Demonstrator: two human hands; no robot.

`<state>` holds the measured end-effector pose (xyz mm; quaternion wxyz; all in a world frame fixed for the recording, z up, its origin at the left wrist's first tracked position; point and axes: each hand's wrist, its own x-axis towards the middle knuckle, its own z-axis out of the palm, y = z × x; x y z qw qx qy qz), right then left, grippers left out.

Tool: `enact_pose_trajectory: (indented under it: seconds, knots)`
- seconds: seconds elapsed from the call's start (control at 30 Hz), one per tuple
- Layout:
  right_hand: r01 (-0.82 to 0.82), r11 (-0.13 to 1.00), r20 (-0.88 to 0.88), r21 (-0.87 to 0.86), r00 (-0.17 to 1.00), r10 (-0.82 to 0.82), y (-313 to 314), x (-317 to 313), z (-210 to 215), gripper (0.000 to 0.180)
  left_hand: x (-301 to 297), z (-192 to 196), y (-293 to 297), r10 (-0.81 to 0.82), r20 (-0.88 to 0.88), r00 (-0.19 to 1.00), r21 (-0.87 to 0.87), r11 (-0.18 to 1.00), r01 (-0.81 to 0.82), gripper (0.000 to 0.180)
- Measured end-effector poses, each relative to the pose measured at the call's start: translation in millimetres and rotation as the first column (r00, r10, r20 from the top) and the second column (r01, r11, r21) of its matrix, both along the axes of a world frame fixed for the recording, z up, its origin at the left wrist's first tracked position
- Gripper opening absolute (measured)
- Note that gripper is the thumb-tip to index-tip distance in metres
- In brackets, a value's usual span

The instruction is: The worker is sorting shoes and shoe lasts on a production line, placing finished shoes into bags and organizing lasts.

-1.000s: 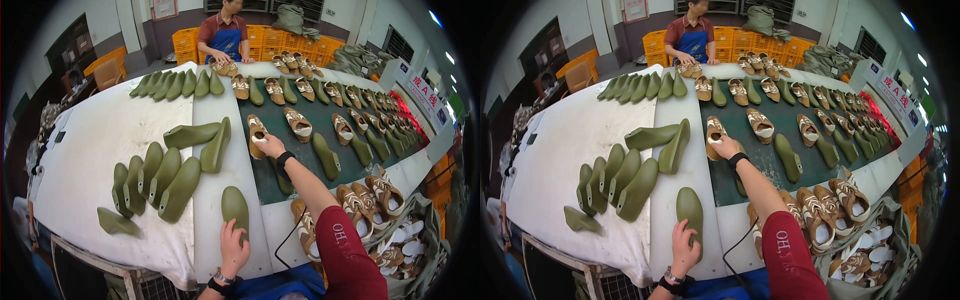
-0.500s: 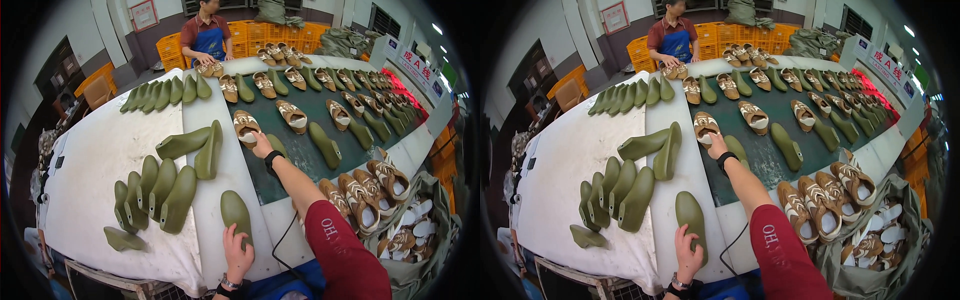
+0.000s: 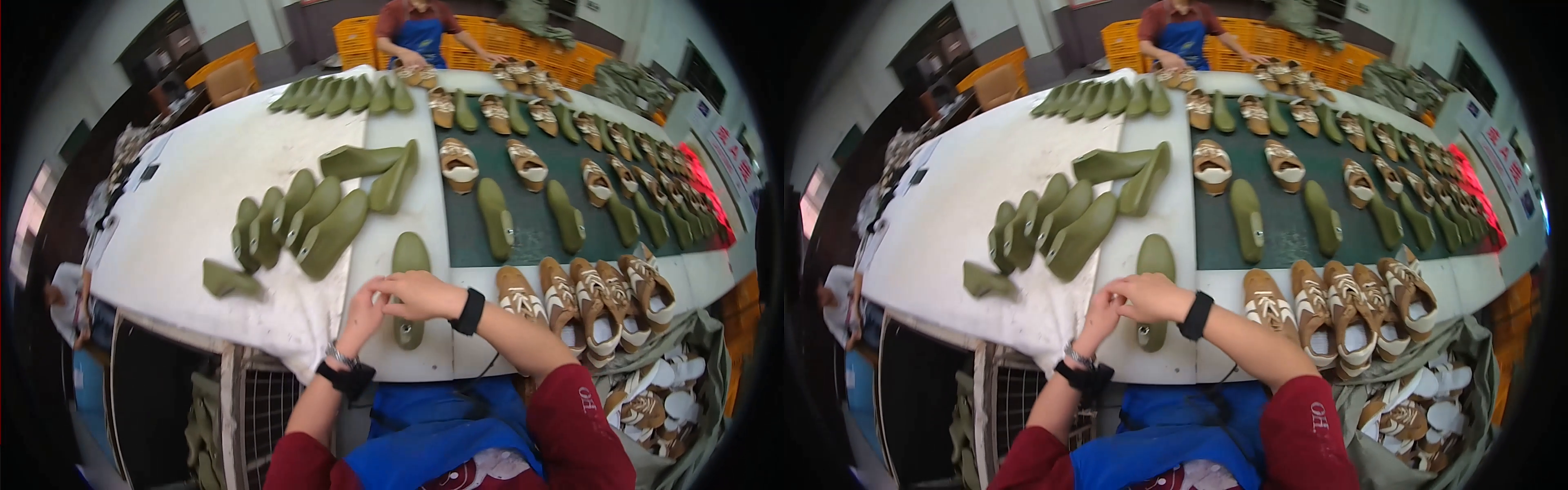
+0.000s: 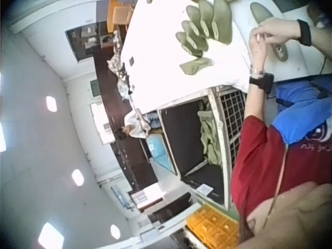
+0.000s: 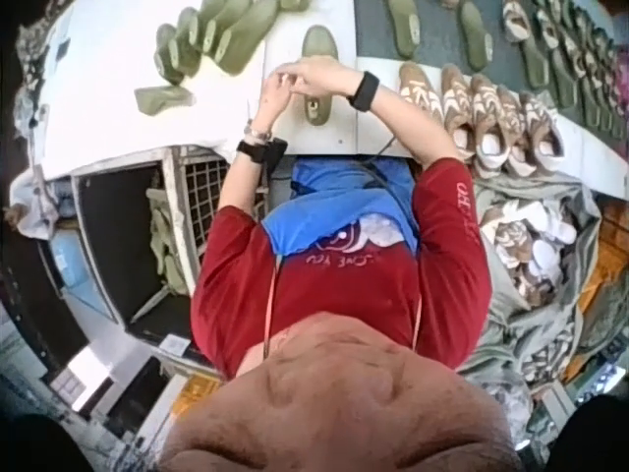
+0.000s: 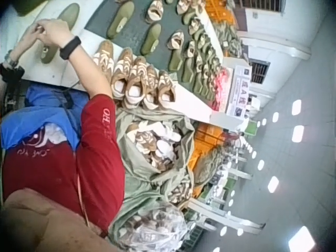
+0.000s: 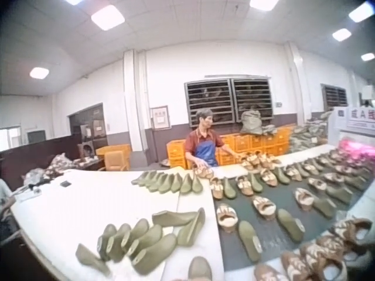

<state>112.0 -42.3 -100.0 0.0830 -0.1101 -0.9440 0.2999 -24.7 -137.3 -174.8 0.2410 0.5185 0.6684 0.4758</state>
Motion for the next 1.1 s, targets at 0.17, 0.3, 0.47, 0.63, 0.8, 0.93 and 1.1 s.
enact_pose_trajectory:
  seconds: [0.17, 0.3, 0.47, 0.63, 0.8, 0.93, 1.1]
  knots:
    - [0.191, 0.946, -0.093, 0.260, 0.981, -0.172, -43.0, -10.6, -47.0, 0.025, -99.8, 9.3, 22.1, 0.212, -0.569, 0.795, 0.207, 0.972, -0.111, 0.033]
    - [0.398, 0.915, -0.348, 0.069, 0.869, -0.352, -31.4, -14.5, -82.5, 0.010, -136.3, 19.1, 52.3, 0.329, -0.735, 0.592, 0.163, 0.934, -0.317, 0.046]
    - [0.444, 0.896, -0.390, -0.025, 0.821, -0.417, -33.0, -15.8, -84.5, 0.012, -176.5, 12.0, 73.2, 0.100, -0.747, 0.657, -0.195, 0.912, -0.361, 0.061]
    - [0.466, 0.881, -0.417, -0.076, 0.788, -0.453, -33.5, -16.9, -90.0, 0.013, -187.6, 33.1, 81.8, 0.020, -0.488, 0.872, -0.493, 0.818, -0.295, 0.069]
    - [0.491, 0.854, -0.421, -0.170, 0.747, -0.514, -24.5, -24.9, -90.8, 0.014, -175.7, 31.5, 70.3, -0.018, -0.675, 0.737, -0.410, 0.840, -0.356, 0.068]
    - [0.531, 0.825, -0.415, -0.192, 0.718, -0.559, -16.7, -26.8, -89.2, 0.023, -120.6, 25.4, 40.9, 0.069, -0.666, 0.742, -0.347, 0.853, -0.390, 0.061]
    - [0.532, 0.825, -0.448, -0.192, 0.701, -0.556, -20.0, -27.3, -85.7, 0.034, -34.7, 36.0, -9.3, 0.122, -0.629, 0.768, -0.236, 0.911, -0.337, 0.053]
